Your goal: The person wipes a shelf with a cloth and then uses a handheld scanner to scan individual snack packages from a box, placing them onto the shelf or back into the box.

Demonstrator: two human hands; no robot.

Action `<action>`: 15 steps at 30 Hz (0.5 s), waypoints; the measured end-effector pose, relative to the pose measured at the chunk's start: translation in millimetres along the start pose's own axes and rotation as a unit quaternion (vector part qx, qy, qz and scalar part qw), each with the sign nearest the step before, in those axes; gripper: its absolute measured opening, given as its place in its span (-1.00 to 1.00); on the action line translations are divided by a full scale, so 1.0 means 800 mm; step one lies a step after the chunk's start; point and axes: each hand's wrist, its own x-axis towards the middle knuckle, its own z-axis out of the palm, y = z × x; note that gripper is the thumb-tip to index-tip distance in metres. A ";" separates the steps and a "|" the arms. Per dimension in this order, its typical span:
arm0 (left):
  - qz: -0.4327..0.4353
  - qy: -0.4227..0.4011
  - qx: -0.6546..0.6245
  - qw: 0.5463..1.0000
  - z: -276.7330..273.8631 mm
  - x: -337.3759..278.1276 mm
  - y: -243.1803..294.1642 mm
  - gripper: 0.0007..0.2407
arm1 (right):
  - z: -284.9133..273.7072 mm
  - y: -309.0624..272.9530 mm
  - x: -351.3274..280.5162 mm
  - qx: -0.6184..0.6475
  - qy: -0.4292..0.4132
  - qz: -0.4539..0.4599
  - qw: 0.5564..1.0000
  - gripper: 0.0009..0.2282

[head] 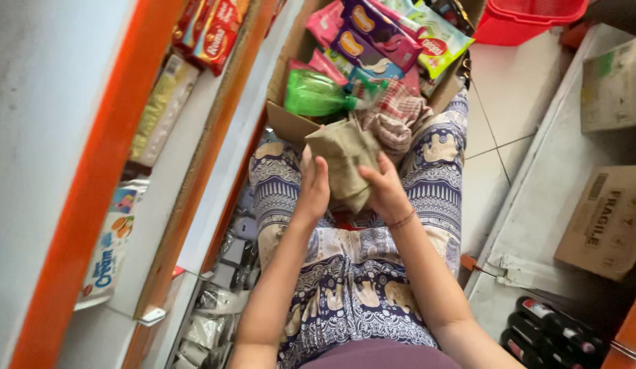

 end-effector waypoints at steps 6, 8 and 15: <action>0.024 -0.078 0.373 0.924 0.073 0.097 -0.027 -0.33 | -0.091 -0.096 -0.011 0.006 0.106 -0.171 0.980 -0.56; 0.052 -0.107 0.433 0.894 0.091 0.110 -0.025 -0.24 | -0.103 -0.115 -0.010 0.001 0.131 -0.205 0.970 -0.58; 0.062 -0.099 0.451 0.885 0.135 0.127 -0.026 -0.36 | -0.122 -0.132 -0.002 -0.032 0.186 -0.253 0.949 -0.61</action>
